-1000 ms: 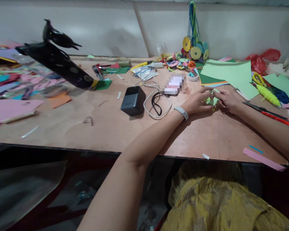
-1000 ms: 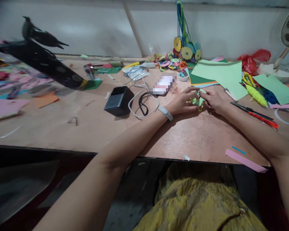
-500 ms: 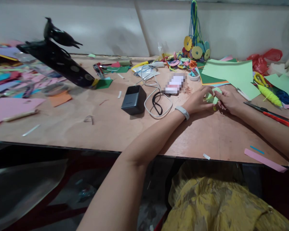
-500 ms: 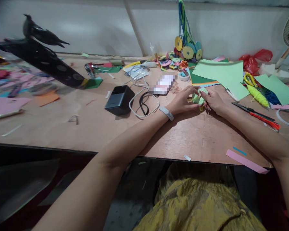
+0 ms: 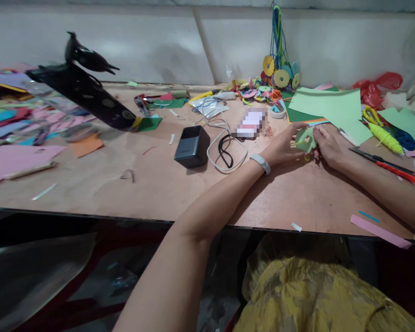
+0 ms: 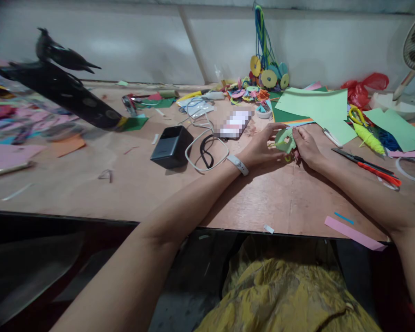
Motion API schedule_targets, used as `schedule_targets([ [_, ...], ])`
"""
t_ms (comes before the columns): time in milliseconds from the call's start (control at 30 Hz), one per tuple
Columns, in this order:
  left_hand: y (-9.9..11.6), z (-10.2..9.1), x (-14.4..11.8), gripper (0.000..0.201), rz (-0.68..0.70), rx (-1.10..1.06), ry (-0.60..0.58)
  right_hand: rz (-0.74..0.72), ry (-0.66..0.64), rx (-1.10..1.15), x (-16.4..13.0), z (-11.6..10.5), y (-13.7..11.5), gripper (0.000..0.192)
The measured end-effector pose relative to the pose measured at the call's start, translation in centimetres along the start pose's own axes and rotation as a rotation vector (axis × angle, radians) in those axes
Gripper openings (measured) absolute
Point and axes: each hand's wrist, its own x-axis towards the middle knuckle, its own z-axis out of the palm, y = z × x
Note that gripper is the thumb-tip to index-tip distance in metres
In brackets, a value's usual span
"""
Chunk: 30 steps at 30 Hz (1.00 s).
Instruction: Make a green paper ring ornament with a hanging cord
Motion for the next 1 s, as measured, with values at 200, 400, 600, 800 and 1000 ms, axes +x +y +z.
schedule_targets([
  [200, 0.4, 0.1, 0.1, 0.072, 0.001, -0.038, -0.020, -0.044, 0.012, 0.035, 0.3, -0.1, 0.4, 0.038],
  [400, 0.1, 0.2, 0.1, 0.072, -0.008, 0.026, -0.034, -0.029, -0.037, 0.040, 0.2, -0.2, 0.0, 0.039],
  [600, -0.7, -0.1, 0.2, 0.097, 0.024, 0.046, -0.056, -0.048, -0.010, 0.007, 0.3, -0.1, 0.3, 0.045],
  [800, -0.2, -0.5, 0.4, 0.099, 0.001, 0.262, -0.189, -0.074, -0.047, -0.096, 0.0, 0.1, 1.0, 0.054],
  [1000, 1.1, -0.1, 0.2, 0.091, -0.047, 0.419, -0.174, -0.303, 0.069, -0.293, 0.7, -0.1, 2.0, 0.062],
])
